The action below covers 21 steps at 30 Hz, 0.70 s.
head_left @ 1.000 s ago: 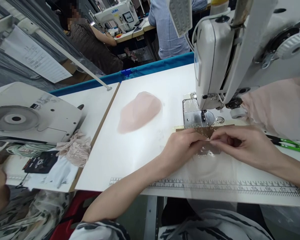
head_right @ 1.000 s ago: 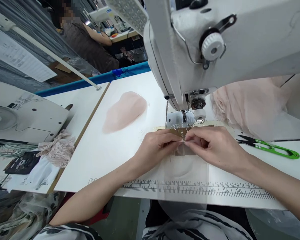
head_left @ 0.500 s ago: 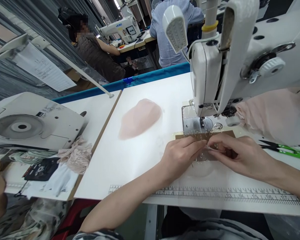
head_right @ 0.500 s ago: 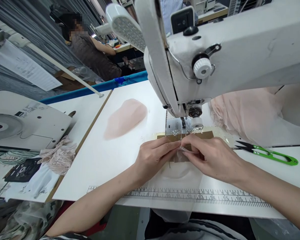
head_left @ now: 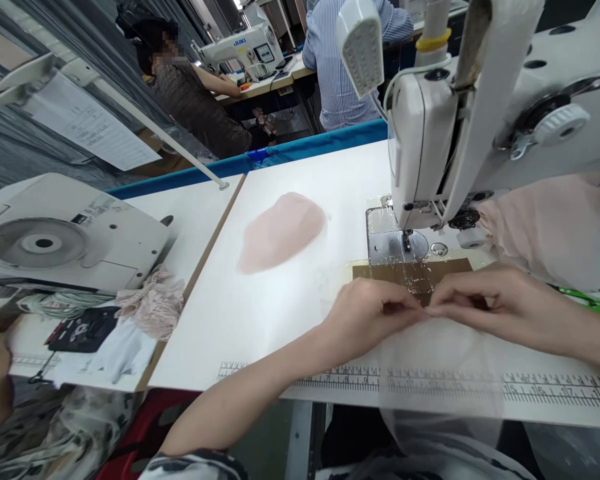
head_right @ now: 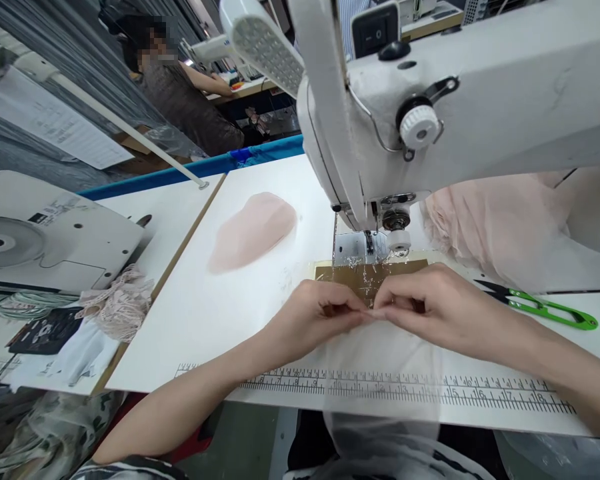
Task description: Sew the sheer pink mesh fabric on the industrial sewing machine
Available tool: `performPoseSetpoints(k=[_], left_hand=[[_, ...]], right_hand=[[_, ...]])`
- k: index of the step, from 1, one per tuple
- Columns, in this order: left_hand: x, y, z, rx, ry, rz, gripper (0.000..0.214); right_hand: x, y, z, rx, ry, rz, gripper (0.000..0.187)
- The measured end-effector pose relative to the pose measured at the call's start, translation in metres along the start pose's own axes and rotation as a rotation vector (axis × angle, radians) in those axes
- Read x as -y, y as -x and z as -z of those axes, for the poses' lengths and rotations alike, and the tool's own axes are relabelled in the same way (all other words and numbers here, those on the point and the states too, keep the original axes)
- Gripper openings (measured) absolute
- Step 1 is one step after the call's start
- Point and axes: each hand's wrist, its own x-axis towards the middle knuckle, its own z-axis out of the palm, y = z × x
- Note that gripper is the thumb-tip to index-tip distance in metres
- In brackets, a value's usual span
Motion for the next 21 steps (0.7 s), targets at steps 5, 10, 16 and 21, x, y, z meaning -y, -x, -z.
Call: performPoseSetpoints(k=[5,10,16,21], left_hand=[[0.001,-0.001,-0.007,0.17,0.037,0.097,0.013],[0.018,-0.006,-0.024,-0.209,-0.438,-0.093,0.009],[0.021,-0.004,-0.022,-0.281,-0.697,-0.183,0.021],[0.02,0.004,-0.025,-0.327,-0.939,-0.421,0.013]], right_hand=[[0.0,-0.001,0.003,0.219,-0.063,-0.177,0.03],[-0.012,-0.012,-0.013,-0.112,0.352,-0.09,0.026],[-0.026,-0.02,-0.018,-0.266,0.65,-0.005,0.021],[-0.032,-0.024,-0.018,-0.31,0.79,0.061,0.025]])
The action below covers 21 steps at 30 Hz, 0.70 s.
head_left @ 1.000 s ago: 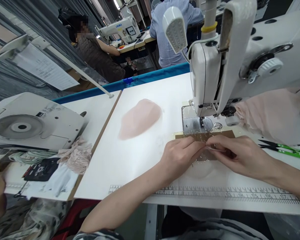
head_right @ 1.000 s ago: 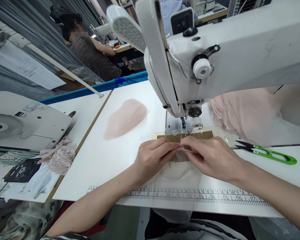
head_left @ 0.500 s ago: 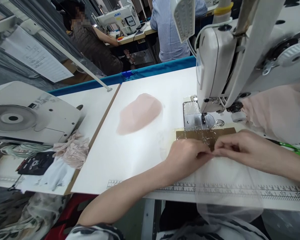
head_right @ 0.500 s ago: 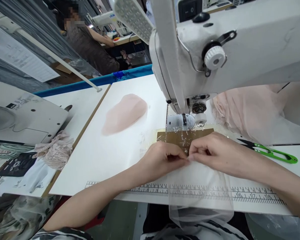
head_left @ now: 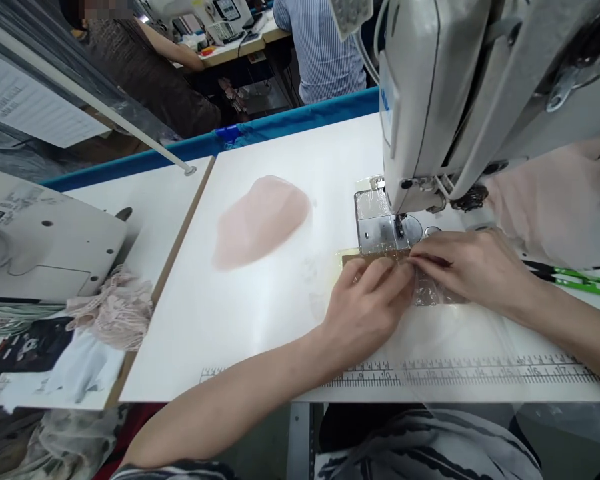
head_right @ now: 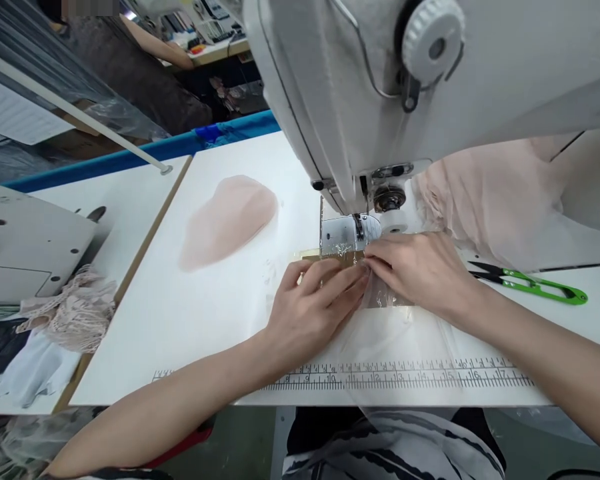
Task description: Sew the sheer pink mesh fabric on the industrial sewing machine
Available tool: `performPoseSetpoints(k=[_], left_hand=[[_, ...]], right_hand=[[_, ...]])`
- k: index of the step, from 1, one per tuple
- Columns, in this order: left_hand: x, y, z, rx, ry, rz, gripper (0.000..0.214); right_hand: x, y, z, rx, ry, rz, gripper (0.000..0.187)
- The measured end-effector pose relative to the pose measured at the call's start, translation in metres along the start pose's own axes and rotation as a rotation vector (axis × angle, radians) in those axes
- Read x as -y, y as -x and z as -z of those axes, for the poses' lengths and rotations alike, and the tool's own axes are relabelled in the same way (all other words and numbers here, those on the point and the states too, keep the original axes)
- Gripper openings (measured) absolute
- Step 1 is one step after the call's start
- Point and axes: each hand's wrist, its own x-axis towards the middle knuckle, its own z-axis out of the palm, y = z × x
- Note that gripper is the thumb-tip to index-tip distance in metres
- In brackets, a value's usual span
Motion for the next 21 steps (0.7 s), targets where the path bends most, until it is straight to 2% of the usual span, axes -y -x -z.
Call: performPoseSetpoints(k=[3,7,9,12,21], left_hand=[[-0.002,0.002,-0.001,0.048,-0.062,-0.029,0.018],[0.004,-0.003,-0.005,0.083,-0.019,0.03,0.022],[0.008,-0.006,-0.007,0.097,0.007,0.068,0.023],[0.011,-0.01,-0.009,0.116,0.013,0.1,0.025],[0.001,-0.008,-0.002,0.183,-0.097,0.098,0.03]], right_hand=[[0.002,0.001,0.005,-0.103,0.146,0.091,0.026],[0.008,0.005,0.016,-0.272,0.256,0.228,0.016],[0.009,0.006,0.016,-0.252,0.283,0.22,0.018],[0.006,0.006,0.01,-0.153,0.321,0.141,0.031],[-0.001,0.002,-0.001,-0.01,0.285,0.058,0.046]])
